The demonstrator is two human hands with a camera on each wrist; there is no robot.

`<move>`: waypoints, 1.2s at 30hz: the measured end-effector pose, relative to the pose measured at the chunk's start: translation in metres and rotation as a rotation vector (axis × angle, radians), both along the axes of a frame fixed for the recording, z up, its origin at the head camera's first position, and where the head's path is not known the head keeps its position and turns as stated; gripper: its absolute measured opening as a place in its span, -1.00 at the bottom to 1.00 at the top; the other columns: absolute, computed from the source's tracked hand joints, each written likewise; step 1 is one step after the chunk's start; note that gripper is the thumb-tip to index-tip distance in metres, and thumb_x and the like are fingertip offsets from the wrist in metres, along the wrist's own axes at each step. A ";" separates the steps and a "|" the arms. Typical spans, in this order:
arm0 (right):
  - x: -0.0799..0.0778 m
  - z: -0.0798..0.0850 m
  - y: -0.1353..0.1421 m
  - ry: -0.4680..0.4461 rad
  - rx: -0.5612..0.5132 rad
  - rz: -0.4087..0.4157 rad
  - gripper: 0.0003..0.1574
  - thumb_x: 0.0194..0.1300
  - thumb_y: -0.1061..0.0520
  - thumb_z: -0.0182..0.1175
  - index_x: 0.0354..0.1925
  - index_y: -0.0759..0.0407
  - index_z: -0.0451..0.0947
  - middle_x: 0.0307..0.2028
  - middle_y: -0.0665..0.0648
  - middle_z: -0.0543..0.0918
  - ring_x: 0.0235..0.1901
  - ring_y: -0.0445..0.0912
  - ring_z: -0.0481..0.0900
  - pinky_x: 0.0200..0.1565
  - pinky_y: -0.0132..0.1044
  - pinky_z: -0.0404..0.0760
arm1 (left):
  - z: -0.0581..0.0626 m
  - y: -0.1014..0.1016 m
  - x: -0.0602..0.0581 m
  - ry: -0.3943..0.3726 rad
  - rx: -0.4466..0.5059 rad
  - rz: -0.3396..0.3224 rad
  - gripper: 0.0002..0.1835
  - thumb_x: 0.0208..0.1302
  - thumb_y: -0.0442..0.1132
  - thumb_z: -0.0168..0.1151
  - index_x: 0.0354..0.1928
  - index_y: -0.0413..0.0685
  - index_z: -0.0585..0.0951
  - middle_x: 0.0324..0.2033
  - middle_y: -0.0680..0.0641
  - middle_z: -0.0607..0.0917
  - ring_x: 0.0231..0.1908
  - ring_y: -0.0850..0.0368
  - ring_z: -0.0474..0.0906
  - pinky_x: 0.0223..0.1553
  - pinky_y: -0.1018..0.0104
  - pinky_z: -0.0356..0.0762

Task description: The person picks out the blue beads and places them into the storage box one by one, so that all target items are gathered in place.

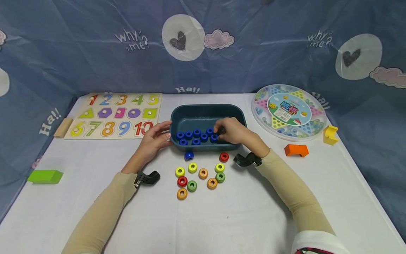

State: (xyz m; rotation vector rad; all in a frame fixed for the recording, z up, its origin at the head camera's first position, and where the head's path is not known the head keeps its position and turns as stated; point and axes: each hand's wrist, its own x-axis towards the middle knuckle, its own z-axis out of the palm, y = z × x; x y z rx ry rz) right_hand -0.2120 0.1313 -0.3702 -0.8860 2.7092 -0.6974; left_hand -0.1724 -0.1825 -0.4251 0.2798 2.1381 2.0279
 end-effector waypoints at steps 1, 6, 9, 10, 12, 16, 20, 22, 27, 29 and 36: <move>0.000 0.000 0.000 -0.002 -0.006 -0.006 -0.80 0.12 0.33 0.35 -0.24 0.17 0.62 -0.19 0.14 0.73 -0.17 -0.02 0.72 -0.10 -0.17 0.72 | 0.000 0.000 0.000 0.002 0.000 0.000 -0.45 0.42 -0.15 0.13 0.39 -0.03 0.33 0.34 -0.23 0.34 0.10 0.16 0.52 0.00 0.33 0.67; -0.001 -0.002 0.000 0.007 -0.017 -0.023 -0.80 0.12 0.30 0.36 -0.24 0.15 0.62 -0.20 0.13 0.74 -0.18 -0.03 0.72 -0.09 -0.16 0.72 | 0.001 0.000 0.000 0.014 -0.011 0.000 -0.44 0.41 -0.12 0.14 0.40 -0.02 0.33 0.35 -0.26 0.33 0.09 0.16 0.52 -0.01 0.34 0.67; -0.001 -0.002 0.000 0.016 -0.022 -0.023 -0.81 0.13 0.28 0.37 -0.25 0.14 0.62 -0.22 0.12 0.74 -0.20 -0.04 0.72 -0.12 -0.16 0.71 | 0.001 0.000 -0.001 0.006 -0.008 0.001 -0.45 0.41 -0.13 0.14 0.39 -0.02 0.33 0.35 -0.25 0.33 0.09 0.16 0.51 -0.02 0.35 0.67; -0.001 -0.003 0.001 0.020 -0.025 -0.022 -0.81 0.13 0.28 0.37 -0.25 0.14 0.62 -0.22 0.12 0.74 -0.21 -0.04 0.72 -0.12 -0.16 0.71 | 0.001 0.000 -0.002 0.002 -0.005 0.000 -0.45 0.41 -0.13 0.14 0.39 -0.02 0.33 0.35 -0.25 0.33 0.10 0.16 0.51 -0.02 0.36 0.67; -0.001 -0.003 0.001 0.025 -0.032 -0.019 -0.81 0.13 0.27 0.37 -0.25 0.14 0.61 -0.23 0.12 0.74 -0.22 -0.05 0.71 -0.13 -0.15 0.71 | 0.000 0.000 -0.002 -0.004 0.002 0.002 -0.46 0.41 -0.14 0.14 0.39 -0.03 0.33 0.34 -0.22 0.34 0.10 0.14 0.51 -0.02 0.36 0.67; -0.001 -0.004 0.002 0.039 -0.042 -0.019 -0.82 0.14 0.26 0.36 -0.25 0.15 0.61 -0.24 0.12 0.74 -0.25 -0.05 0.70 -0.15 -0.15 0.69 | 0.000 0.001 -0.003 -0.011 0.017 -0.001 -0.46 0.41 -0.16 0.14 0.39 -0.04 0.33 0.33 -0.20 0.34 0.10 0.12 0.50 -0.03 0.35 0.67; 0.007 -0.001 -0.001 0.125 -0.095 -0.007 -0.86 0.18 0.31 0.29 -0.25 0.18 0.60 -0.24 0.12 0.71 -0.29 -0.09 0.69 -0.23 -0.23 0.69 | -0.001 0.002 -0.002 -0.016 0.028 -0.003 -0.45 0.41 -0.18 0.14 0.39 -0.06 0.32 0.34 -0.21 0.34 0.09 0.12 0.51 -0.03 0.35 0.68; 0.016 0.005 -0.005 0.207 -0.150 0.024 -0.87 0.20 0.32 0.26 -0.24 0.20 0.59 -0.24 0.14 0.69 -0.31 -0.10 0.69 -0.26 -0.26 0.69 | -0.002 0.001 -0.002 -0.018 0.030 -0.003 -0.45 0.41 -0.18 0.14 0.39 -0.05 0.32 0.34 -0.21 0.34 0.10 0.12 0.50 -0.03 0.35 0.68; 0.047 0.024 -0.022 0.369 -0.276 0.174 -0.86 0.23 0.24 0.28 -0.20 0.21 0.59 -0.26 0.14 0.68 -0.36 -0.12 0.65 -0.31 -0.30 0.69 | -0.002 0.000 -0.001 -0.018 0.022 0.003 -0.45 0.41 -0.16 0.15 0.39 -0.04 0.33 0.33 -0.20 0.35 0.10 0.11 0.50 -0.03 0.35 0.67; 0.058 0.028 -0.029 0.377 -0.285 0.231 -0.85 0.24 0.21 0.29 -0.19 0.20 0.60 -0.27 0.12 0.69 -0.38 -0.14 0.62 -0.32 -0.35 0.66 | -0.001 0.000 -0.001 -0.015 0.015 0.004 -0.45 0.41 -0.16 0.15 0.39 -0.04 0.32 0.33 -0.20 0.35 0.11 0.11 0.50 -0.03 0.35 0.67; 0.082 0.024 -0.045 0.277 -0.199 0.336 -0.82 0.28 0.18 0.27 -0.14 0.17 0.63 -0.23 0.05 0.69 -0.30 -0.12 0.63 -0.27 -0.44 0.63 | -0.001 0.000 -0.001 -0.012 0.019 -0.003 -0.44 0.41 -0.15 0.14 0.40 -0.06 0.31 0.34 -0.21 0.34 0.11 0.11 0.49 -0.02 0.35 0.67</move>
